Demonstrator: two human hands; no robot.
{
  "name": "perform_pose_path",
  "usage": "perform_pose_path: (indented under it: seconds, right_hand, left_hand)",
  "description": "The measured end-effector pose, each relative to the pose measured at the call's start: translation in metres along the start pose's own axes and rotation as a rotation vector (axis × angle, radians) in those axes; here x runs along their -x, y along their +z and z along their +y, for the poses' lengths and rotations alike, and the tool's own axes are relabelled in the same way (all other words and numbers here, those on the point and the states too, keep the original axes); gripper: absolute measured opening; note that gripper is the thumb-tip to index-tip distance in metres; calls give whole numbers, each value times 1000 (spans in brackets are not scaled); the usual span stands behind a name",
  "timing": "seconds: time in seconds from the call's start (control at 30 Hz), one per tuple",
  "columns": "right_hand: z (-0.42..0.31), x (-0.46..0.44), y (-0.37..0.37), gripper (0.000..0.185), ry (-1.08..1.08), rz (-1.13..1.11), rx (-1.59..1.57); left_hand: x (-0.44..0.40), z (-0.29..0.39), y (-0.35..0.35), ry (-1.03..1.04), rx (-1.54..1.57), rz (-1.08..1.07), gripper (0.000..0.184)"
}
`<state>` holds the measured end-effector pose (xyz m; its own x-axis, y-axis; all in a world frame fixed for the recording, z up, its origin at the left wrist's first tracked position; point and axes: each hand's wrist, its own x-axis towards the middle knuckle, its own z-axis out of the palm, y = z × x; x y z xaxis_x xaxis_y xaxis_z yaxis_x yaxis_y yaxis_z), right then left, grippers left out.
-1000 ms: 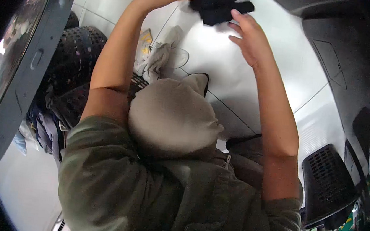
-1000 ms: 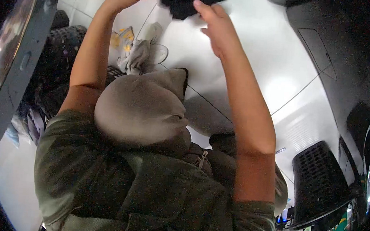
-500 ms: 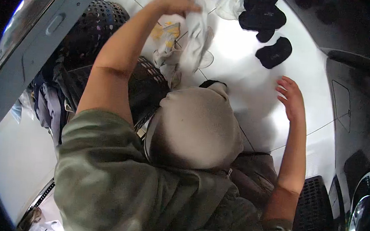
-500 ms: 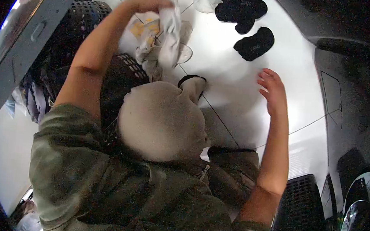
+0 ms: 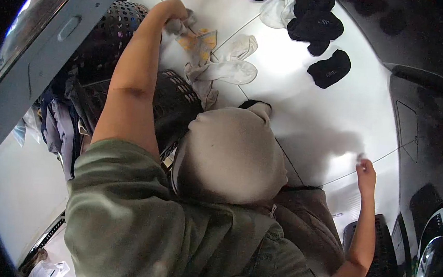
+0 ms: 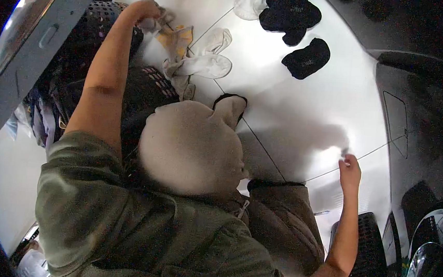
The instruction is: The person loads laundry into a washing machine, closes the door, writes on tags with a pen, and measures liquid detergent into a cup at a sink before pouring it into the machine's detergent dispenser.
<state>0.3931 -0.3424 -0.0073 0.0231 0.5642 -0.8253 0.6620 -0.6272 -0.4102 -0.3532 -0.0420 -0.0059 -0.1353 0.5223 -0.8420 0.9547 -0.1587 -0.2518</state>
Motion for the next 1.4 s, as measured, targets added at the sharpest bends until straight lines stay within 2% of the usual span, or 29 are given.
perform_pose_path:
  seconds: [0.03, 0.1, 0.13, 0.17, 0.2, 0.27, 0.3, 0.37, 0.43, 0.47, 0.5, 0.53, 0.57, 0.6, 0.67, 0.73, 0.8, 0.83, 0.9, 0.93, 0.97, 1.0, 1.03, 1.07, 1.13, 1.2, 1.27, 1.33, 1.4]
  right_hand:
    - [12, 11, 0, 40, -60, 123, 166]
    - [42, 33, -1, 45, -119, 243, 332]
    - [62, 41, -1, 56, -68, 342, 405]
    - [82, 46, 2, 67, -18, 440, 478]
    - [109, 49, 10, 67, -19, 439, 477]
    - [152, 51, 24, 84, 411, 481, 474]
    - [144, 52, 24, 84, 408, 486, 473]
    - [121, 61, 28, 87, 723, 242, 76]
    - [165, 52, 39, 82, 839, 192, -68]
    - [193, 44, 43, 79, 847, 212, -81]
    - [219, 36, 46, 77, 854, 232, -93]
    - [235, 31, 44, 63, 740, 234, -99]
    - [249, 27, 47, 56, 685, 237, -101]
    - [262, 23, 49, 50, 629, 240, -104]
    - [280, 11, 60, 27, 492, 202, 169]
    - [212, 29, 60, 25, 474, 161, 10]
    - [194, 26, 59, 26, 519, 88, 82]
    - [175, 22, 52, 26, 529, 95, 76]
    - [141, 25, 30, 24, 680, -95, -8]
    - [133, 38, 21, 26, 613, 40, -144]
    - [133, 44, 9, 27, 625, 104, -181]
    - [138, 51, 1, 28, 636, 162, -213]
    - [152, 57, -1, 28, 643, 163, -223]
    - [170, 65, -8, 27, 663, 171, -163]
    - [212, 85, -9, 28, 671, 189, -120]
    - [233, 110, 0, 29, 721, 189, -185]
    - [232, 123, 15, 29, 774, 179, -237]
    - [230, 134, 37, 28, 890, 266, -403]
    - [256, 143, 55, 24, 757, 246, -468]
  left_hand:
    - [6, 1, 1, 41, -12, -7, 23]
    - [85, 47, -34, -148, 541, 148, 28]
    - [93, 46, -38, -148, 540, 150, 28]
    - [100, 42, -39, -24, 905, 81, 30]
    - [105, 37, -40, 106, 1267, 5, 32]
    - [101, 37, -44, 110, 1242, -100, 28]
    - [98, 48, -45, 233, 1122, -234, 28]
    - [91, 84, -33, 350, 995, -366, 27]
    - [88, 146, -6, 199, 268, -694, 38]
    - [118, 181, -5, 471, -56, -429, 34]
    - [86, 177, 64, 614, 176, -282, 35]
    - [131, 209, 56, 347, -40, -67, 34]
    - [121, 215, 98, 247, 35, 156, 26]
    - [129, 219, 102, 253, 35, 157, 26]
    - [138, 224, 104, 373, -11, 176, 25]
    - [135, 221, 102, 440, -42, 153, 30]
    - [128, 221, 92, 441, 135, 346, 36]
    - [133, 225, 81, 438, 261, 501, 25]
    - [132, 224, 59, 326, 334, 528, 37]
    - [128, 218, 54, 258, 405, 527, 42]
    - [131, 212, 38, 117, 723, 419, 41]
    - [100, 188, 40, -42, 752, 503, 42]
    - [75, 159, 28, -37, 699, 535, 38]
    - [79, 136, 14, 176, 1026, 678, 31]
    - [84, 107, -44, 52, 1994, 296, 24]
    - [74, 46, -70, 646, 1974, -159, 23]
    - [86, 18, -95, 698, 1825, -124, 33]
    - [131, 39, -107, 449, 1794, 129, 29]
    - [136, 27, -111, 144, 1614, 229, 30]
